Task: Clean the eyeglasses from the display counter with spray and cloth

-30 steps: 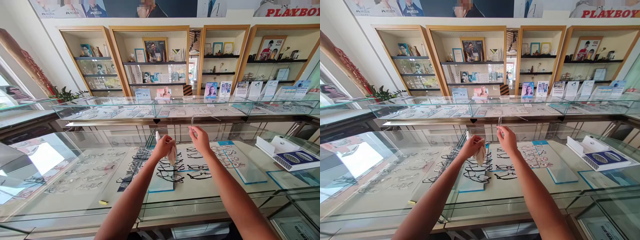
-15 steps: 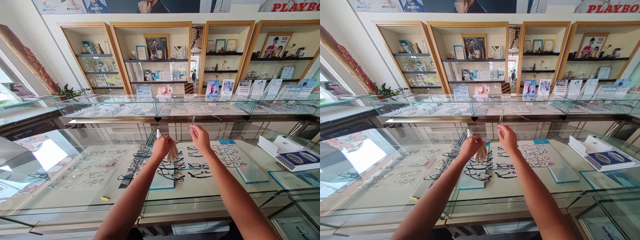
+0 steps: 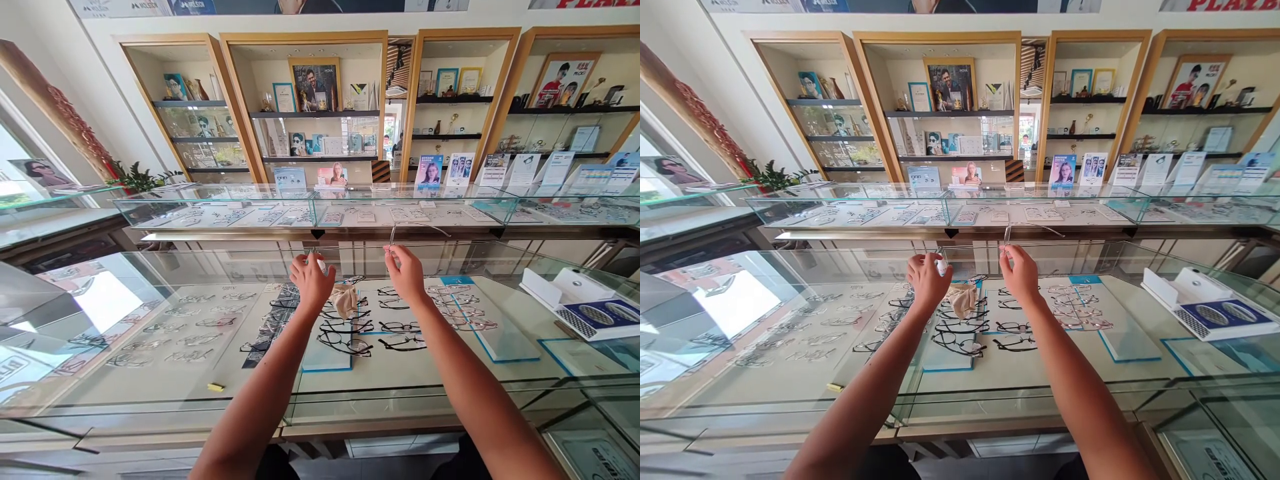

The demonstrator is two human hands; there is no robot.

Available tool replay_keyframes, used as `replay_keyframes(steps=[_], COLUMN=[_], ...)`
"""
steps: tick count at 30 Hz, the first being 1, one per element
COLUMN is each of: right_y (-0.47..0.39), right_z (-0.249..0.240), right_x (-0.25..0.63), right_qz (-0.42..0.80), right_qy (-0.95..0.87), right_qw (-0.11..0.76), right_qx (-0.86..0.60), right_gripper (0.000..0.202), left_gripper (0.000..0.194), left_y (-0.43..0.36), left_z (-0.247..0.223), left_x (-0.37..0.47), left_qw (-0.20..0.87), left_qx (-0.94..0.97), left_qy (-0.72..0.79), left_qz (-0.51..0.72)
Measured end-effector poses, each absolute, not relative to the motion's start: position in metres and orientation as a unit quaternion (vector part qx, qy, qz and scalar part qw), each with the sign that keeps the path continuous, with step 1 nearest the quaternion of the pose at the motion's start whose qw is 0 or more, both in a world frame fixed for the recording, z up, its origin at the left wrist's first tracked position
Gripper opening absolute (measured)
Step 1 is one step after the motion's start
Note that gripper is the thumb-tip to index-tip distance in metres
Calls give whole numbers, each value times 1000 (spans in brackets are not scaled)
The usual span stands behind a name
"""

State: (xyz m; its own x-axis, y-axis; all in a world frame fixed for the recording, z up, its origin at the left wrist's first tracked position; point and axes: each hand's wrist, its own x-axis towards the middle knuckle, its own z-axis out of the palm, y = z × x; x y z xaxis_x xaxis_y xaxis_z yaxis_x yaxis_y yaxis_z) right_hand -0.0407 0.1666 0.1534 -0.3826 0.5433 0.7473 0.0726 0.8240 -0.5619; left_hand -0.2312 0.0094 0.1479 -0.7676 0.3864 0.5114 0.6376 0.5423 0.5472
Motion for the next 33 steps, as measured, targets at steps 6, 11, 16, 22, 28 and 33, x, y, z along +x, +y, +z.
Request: replay_keyframes(steps=[6,11,16,22,28,33], right_y=[167,166,165,163,161,161], right_z=[153,153,155,155,155,156], right_x=[-40,-40,-41,-42,-42,-41], right_qz=[220,217,220,221,223,227], right_qy=[-800,-803,-802,-801,-801,-801], right_qw=[526,522,524,525,525,522], right_qx=[-189,-186,-186,-184,-184,-184], right_gripper=[31,31,31,31,31,31], left_gripper=[49,64,70,69,62,56], left_y=[11,15,19,18,16,11], left_z=[143,135,128,127,133,149], left_x=[-234,-242,-250,-255,-251,-237], left_qw=[127,78,69,55,71,160], left_qx=[-320,-358,-361,-359,-352,-341], left_qy=[-874,-888,-892,-893,-887,-854], left_qz=[-343,-276,-262,-266,-292,-360])
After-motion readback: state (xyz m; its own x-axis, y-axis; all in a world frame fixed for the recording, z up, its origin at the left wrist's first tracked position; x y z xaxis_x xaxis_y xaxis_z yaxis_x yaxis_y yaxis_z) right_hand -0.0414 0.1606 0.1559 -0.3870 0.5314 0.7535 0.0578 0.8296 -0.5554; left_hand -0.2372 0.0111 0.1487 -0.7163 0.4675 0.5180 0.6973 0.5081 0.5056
